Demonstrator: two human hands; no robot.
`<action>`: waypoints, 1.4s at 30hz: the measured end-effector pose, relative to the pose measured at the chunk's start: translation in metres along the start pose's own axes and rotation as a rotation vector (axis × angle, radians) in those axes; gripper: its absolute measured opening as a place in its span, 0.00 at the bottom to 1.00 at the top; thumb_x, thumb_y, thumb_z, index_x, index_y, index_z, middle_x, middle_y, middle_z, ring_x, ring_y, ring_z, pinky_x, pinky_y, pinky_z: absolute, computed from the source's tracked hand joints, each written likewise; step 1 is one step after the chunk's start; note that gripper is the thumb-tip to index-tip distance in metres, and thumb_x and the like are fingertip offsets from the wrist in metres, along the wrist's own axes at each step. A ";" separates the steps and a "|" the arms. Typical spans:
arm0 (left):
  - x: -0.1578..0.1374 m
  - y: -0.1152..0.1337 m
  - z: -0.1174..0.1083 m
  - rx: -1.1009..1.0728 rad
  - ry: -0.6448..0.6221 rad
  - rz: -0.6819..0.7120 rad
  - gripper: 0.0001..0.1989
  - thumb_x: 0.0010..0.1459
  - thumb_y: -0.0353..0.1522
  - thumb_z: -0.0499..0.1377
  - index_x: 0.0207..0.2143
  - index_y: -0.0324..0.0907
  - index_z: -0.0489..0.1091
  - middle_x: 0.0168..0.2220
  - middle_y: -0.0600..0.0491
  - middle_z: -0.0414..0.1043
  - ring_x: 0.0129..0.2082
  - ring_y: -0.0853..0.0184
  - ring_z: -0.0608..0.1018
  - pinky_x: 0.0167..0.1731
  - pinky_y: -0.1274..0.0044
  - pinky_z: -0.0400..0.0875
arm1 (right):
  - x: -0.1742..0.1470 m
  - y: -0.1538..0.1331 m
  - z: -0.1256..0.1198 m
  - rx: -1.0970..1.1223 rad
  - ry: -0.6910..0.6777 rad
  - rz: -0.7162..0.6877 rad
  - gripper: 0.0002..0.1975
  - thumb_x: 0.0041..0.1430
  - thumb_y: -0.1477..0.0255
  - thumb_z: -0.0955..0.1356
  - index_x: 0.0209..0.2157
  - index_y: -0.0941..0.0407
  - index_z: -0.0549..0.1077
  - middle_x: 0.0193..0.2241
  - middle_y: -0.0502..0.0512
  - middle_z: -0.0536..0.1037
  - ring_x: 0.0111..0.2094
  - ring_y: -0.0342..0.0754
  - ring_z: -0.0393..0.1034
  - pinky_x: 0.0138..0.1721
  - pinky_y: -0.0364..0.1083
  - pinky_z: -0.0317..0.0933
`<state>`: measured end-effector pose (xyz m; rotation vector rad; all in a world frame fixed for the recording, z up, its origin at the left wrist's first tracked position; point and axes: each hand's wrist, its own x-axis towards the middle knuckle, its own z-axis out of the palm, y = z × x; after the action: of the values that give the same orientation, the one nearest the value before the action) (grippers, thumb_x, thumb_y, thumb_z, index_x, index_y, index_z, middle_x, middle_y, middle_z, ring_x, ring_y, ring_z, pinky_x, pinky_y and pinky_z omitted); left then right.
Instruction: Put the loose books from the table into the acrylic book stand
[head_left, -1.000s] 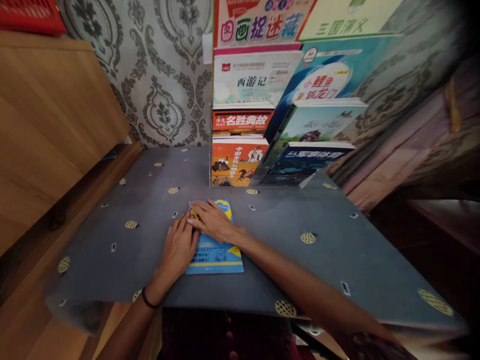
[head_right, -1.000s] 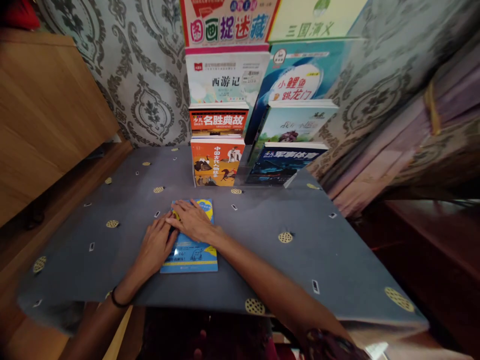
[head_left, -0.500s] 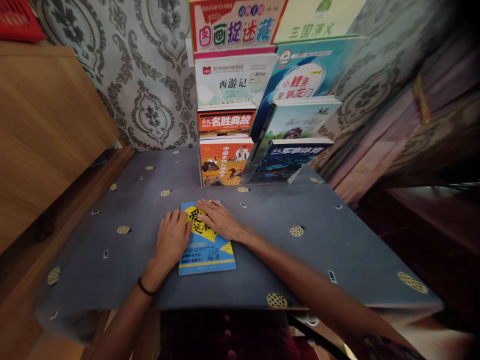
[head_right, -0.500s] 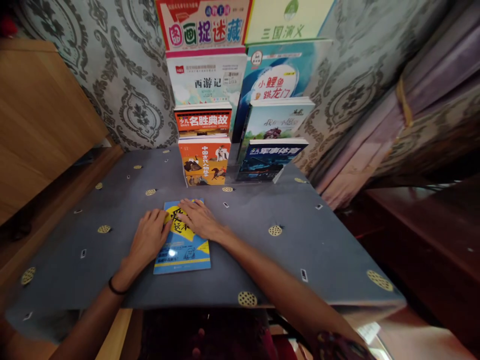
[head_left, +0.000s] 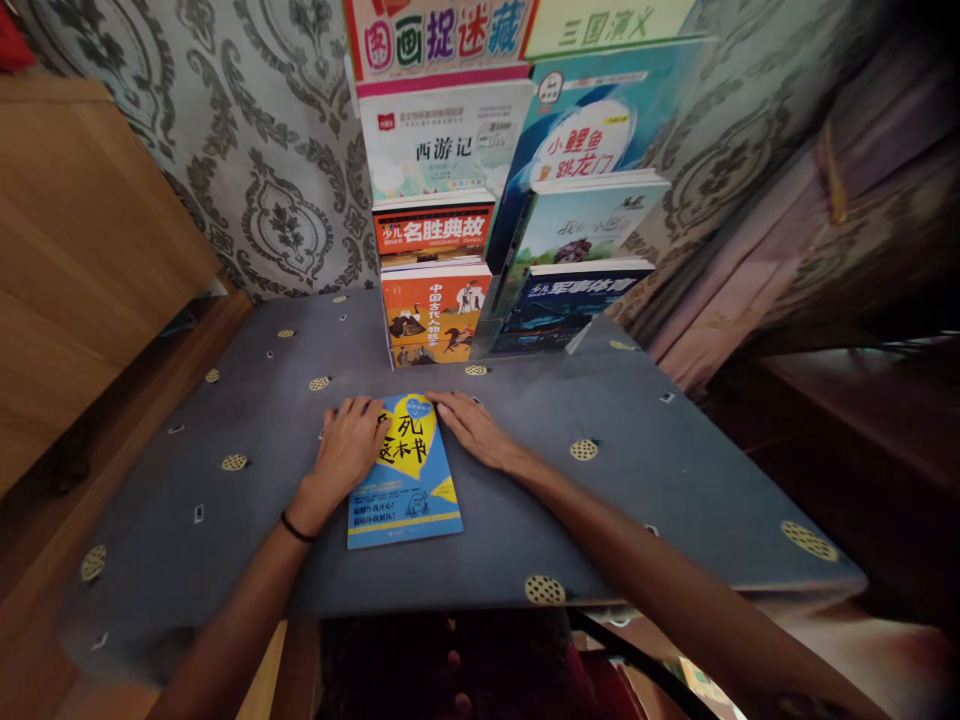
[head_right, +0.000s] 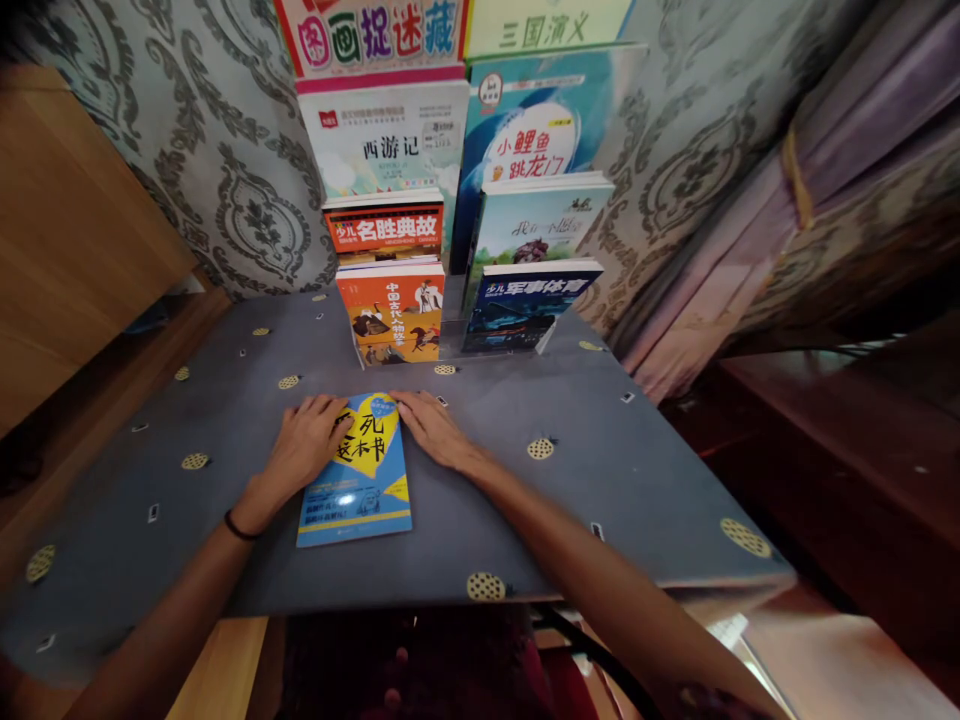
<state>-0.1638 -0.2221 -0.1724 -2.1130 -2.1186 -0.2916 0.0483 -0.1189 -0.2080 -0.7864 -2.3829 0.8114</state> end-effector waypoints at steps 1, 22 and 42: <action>0.004 0.002 0.000 -0.010 0.003 0.018 0.16 0.69 0.35 0.49 0.52 0.42 0.70 0.51 0.45 0.75 0.51 0.54 0.73 0.50 0.59 0.67 | 0.001 0.001 0.000 0.015 0.006 0.006 0.26 0.73 0.58 0.52 0.62 0.50 0.67 0.57 0.57 0.75 0.58 0.55 0.68 0.61 0.61 0.58; 0.020 0.016 0.008 -0.160 -0.110 0.360 0.21 0.70 0.39 0.47 0.60 0.45 0.66 0.60 0.46 0.66 0.60 0.57 0.68 0.59 0.61 0.63 | 0.003 0.002 -0.005 0.192 -0.035 -0.015 0.29 0.72 0.53 0.50 0.67 0.51 0.57 0.62 0.58 0.71 0.64 0.52 0.62 0.65 0.60 0.53; -0.059 0.068 -0.002 -0.100 -0.119 0.358 0.33 0.67 0.49 0.49 0.66 0.39 0.56 0.68 0.41 0.56 0.69 0.55 0.58 0.68 0.56 0.47 | 0.003 0.005 0.006 -0.007 -0.033 -0.089 0.28 0.72 0.57 0.54 0.65 0.58 0.60 0.61 0.62 0.70 0.61 0.55 0.65 0.63 0.60 0.55</action>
<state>-0.0953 -0.2796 -0.1814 -2.5712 -1.7640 -0.2383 0.0443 -0.1156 -0.2142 -0.6690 -2.4325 0.7865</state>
